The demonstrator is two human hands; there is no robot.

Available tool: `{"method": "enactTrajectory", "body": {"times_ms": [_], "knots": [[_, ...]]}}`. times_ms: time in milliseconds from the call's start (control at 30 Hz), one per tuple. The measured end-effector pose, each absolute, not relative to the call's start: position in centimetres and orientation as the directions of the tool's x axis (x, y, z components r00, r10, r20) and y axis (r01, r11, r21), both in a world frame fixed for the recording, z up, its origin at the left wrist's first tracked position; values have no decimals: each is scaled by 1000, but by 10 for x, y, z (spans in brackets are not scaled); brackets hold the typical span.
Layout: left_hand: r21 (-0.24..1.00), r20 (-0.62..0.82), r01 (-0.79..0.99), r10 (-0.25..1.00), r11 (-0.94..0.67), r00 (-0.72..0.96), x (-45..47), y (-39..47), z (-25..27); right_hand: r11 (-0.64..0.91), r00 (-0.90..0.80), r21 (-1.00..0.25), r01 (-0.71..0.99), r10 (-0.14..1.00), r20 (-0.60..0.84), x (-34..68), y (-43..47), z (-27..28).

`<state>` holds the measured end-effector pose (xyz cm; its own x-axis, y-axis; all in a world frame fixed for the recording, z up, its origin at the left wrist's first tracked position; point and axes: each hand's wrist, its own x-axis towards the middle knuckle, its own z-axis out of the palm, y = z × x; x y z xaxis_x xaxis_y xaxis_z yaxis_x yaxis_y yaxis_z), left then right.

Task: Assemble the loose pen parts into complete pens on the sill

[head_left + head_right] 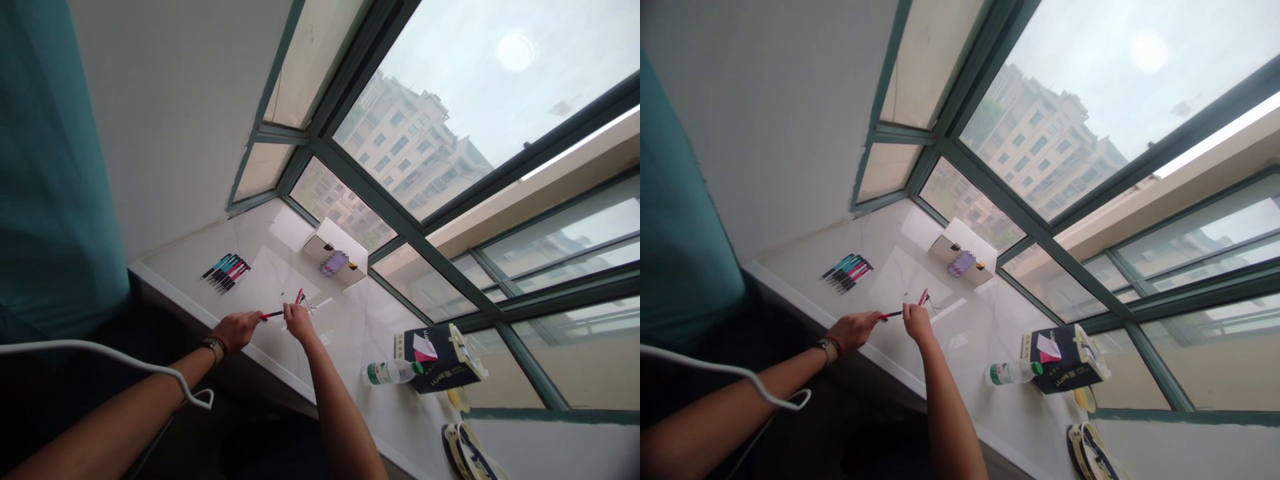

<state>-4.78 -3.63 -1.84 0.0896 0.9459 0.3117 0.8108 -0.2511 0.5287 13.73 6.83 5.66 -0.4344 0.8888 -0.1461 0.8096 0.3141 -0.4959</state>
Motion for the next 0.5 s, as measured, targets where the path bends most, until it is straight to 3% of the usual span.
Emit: {"method": "enactTrajectory", "body": {"times_ms": [133, 233, 400, 500], "knots": [[544, 323, 795, 941, -268, 96, -48, -36, -21, 146, -448, -679, 720, 845, -292, 143, 69, 62], [551, 326, 788, 940, -273, 98, -48, -36, -21, 129, -511, -760, 637, 809, -290, 149, 68, 69], [524, 325, 805, 939, -279, 115, -47, -36, -21, 285, -561, -698, 657, 803, -201, 152, 66, 66], [508, 332, 814, 936, -282, 117, -47, -36, -21, 294, -514, -653, 698, 840, -172, 149, 64, 56]]}}
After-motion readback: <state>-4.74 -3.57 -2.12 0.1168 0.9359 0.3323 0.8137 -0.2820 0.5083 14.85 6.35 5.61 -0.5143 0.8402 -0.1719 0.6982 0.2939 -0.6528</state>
